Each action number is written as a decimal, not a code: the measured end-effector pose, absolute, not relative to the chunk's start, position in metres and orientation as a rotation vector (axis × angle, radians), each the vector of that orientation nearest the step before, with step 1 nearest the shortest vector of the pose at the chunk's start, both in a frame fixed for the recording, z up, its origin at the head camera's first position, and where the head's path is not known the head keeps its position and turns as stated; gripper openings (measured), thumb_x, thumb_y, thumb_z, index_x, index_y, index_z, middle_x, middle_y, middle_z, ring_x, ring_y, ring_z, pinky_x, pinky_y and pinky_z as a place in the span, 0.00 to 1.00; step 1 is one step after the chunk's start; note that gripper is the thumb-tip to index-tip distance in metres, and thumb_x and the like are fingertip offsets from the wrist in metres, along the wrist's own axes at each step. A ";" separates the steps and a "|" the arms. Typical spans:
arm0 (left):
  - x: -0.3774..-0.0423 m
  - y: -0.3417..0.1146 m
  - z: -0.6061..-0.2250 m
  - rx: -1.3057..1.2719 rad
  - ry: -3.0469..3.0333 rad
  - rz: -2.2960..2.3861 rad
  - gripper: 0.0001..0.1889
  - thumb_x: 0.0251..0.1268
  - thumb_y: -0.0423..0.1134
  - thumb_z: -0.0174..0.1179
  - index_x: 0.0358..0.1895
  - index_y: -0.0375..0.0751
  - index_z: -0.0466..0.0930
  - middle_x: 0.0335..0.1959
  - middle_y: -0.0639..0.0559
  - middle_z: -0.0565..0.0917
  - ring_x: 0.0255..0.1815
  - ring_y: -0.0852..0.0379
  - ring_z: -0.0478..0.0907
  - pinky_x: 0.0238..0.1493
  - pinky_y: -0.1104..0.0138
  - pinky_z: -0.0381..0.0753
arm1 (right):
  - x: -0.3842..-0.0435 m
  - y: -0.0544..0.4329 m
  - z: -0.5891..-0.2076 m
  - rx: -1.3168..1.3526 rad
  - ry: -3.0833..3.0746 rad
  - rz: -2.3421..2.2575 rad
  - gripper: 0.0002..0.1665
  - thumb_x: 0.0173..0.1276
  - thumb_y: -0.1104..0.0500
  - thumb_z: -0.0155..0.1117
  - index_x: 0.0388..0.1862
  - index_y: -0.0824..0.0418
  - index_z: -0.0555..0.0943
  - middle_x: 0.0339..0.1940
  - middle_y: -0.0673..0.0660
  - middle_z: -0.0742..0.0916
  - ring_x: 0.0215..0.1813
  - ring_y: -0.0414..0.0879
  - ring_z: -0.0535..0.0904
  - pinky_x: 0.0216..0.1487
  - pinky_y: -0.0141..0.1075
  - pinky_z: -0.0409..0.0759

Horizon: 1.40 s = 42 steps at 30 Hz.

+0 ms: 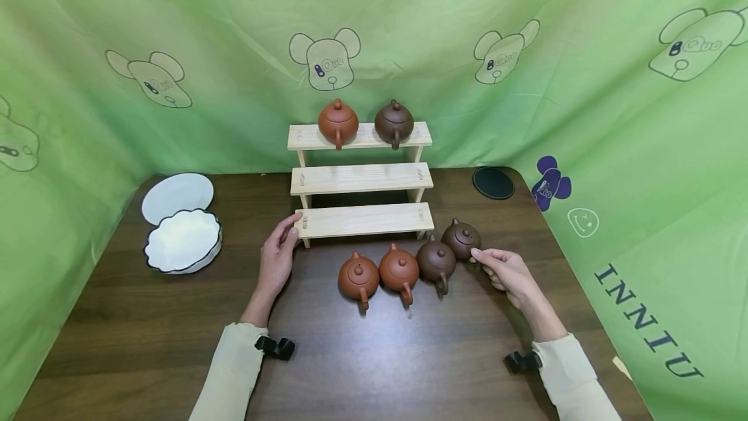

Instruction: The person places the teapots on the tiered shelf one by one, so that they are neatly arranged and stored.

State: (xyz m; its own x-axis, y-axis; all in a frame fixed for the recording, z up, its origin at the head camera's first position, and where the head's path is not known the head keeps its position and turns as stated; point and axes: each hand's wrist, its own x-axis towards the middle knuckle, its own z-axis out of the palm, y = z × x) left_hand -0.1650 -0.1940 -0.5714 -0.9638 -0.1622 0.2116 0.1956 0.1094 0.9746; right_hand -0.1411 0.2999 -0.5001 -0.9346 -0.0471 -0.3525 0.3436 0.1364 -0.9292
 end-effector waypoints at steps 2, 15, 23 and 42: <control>-0.159 -0.189 -0.557 -0.004 -2.147 -1.933 0.20 0.91 0.42 0.56 0.76 0.47 0.83 0.73 0.43 0.83 0.64 0.61 0.84 0.61 0.73 0.86 | -0.141 0.299 -0.502 0.252 2.096 -1.876 0.18 0.87 0.53 0.66 0.33 0.53 0.91 0.18 0.42 0.73 0.15 0.31 0.57 0.19 0.28 0.52; -0.158 -0.189 -0.556 -0.045 -2.127 -1.897 0.19 0.90 0.42 0.57 0.74 0.45 0.84 0.72 0.40 0.84 0.62 0.61 0.84 0.58 0.74 0.86 | -0.141 0.296 -0.507 0.163 1.977 -1.927 0.21 0.90 0.55 0.60 0.36 0.50 0.96 0.20 0.41 0.75 0.15 0.29 0.57 0.19 0.27 0.49; -0.153 -0.183 -0.545 0.033 -2.164 -1.865 0.19 0.91 0.39 0.56 0.74 0.43 0.84 0.71 0.37 0.84 0.60 0.61 0.84 0.58 0.76 0.85 | -0.142 0.295 -0.507 0.152 1.974 -1.959 0.22 0.90 0.56 0.60 0.36 0.50 0.96 0.20 0.41 0.75 0.15 0.30 0.56 0.20 0.30 0.46; -0.167 -0.195 -0.574 -0.018 -2.133 -1.883 0.18 0.89 0.45 0.59 0.73 0.51 0.86 0.69 0.43 0.86 0.59 0.58 0.85 0.55 0.74 0.86 | -0.142 0.287 -0.485 0.187 1.942 -2.157 0.24 0.90 0.58 0.60 0.34 0.50 0.96 0.17 0.41 0.76 0.14 0.30 0.57 0.24 0.38 0.39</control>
